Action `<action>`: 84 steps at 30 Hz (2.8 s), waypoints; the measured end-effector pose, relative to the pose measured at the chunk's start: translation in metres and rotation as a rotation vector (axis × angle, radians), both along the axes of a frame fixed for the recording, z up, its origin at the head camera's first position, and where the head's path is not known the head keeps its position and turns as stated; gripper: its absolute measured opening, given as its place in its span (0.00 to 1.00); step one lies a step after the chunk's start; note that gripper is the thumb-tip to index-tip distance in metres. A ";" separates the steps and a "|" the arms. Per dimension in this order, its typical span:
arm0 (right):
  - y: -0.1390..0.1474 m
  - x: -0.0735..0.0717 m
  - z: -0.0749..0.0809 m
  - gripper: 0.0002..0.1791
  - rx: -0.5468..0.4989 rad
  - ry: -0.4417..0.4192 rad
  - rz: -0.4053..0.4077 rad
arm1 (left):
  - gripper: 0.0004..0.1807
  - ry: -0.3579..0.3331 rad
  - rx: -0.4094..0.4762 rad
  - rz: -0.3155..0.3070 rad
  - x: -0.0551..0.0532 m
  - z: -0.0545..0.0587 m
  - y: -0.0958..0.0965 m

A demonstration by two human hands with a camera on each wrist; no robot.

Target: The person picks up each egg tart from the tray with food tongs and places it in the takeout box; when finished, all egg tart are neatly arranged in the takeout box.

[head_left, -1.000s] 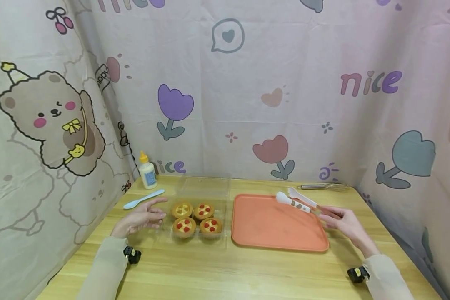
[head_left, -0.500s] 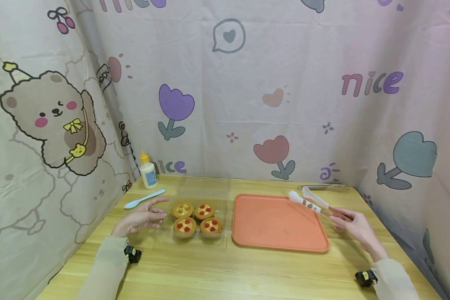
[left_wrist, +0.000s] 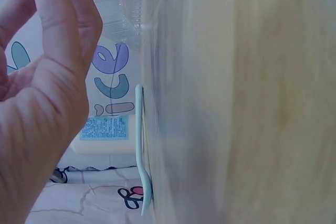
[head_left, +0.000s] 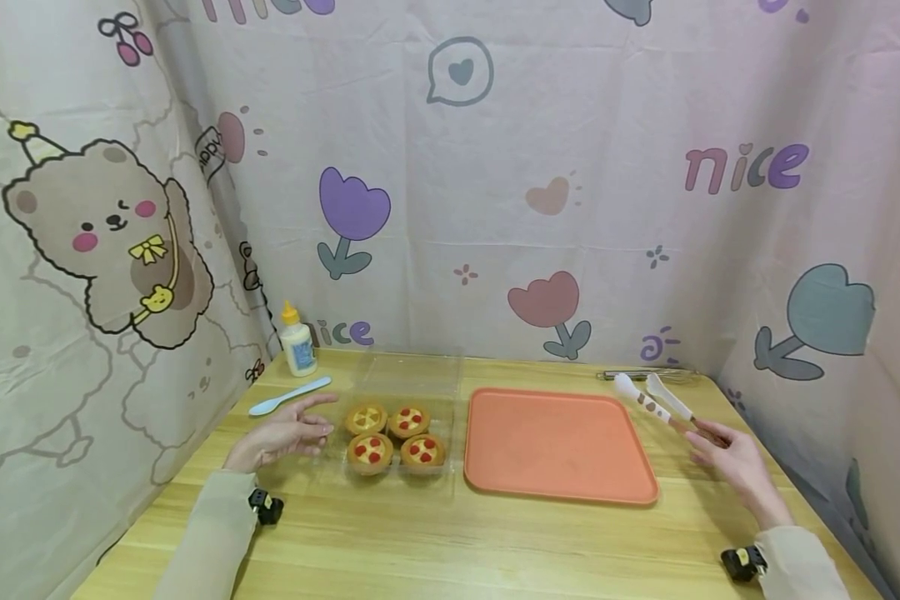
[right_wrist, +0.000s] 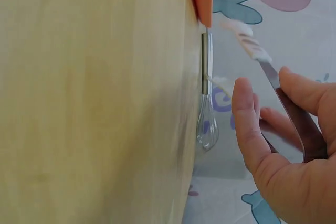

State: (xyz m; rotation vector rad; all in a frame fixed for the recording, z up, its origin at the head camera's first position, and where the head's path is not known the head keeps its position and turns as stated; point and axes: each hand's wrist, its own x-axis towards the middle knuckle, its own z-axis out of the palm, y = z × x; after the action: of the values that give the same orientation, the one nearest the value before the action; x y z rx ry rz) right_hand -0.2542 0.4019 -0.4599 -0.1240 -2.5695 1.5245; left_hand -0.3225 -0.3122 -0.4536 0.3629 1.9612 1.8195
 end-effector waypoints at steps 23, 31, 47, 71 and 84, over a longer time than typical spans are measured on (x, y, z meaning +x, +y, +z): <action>0.018 0.001 0.004 0.36 0.317 -0.201 0.160 | 0.44 -0.003 -0.001 -0.006 -0.002 -0.002 -0.001; 0.018 -0.001 -0.001 0.39 0.254 -0.238 0.179 | 0.45 0.009 -0.001 -0.015 -0.001 -0.002 -0.002; -0.025 -0.008 0.017 0.35 0.163 -0.237 0.190 | 0.38 0.064 -0.142 0.039 -0.001 0.000 -0.002; -0.203 -0.064 0.016 0.29 -0.149 -0.217 0.521 | 0.29 0.228 -0.407 0.243 -0.034 0.021 0.024; -0.270 -0.097 0.017 0.23 -0.224 -0.189 0.562 | 0.30 0.279 -0.373 0.227 -0.052 0.017 0.021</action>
State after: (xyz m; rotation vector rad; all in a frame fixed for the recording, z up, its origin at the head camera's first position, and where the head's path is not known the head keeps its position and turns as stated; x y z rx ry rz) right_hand -0.3509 0.1319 -0.4433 0.4953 -2.7099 2.0736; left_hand -0.3746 -0.2910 -0.4362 0.2949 2.5705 1.5433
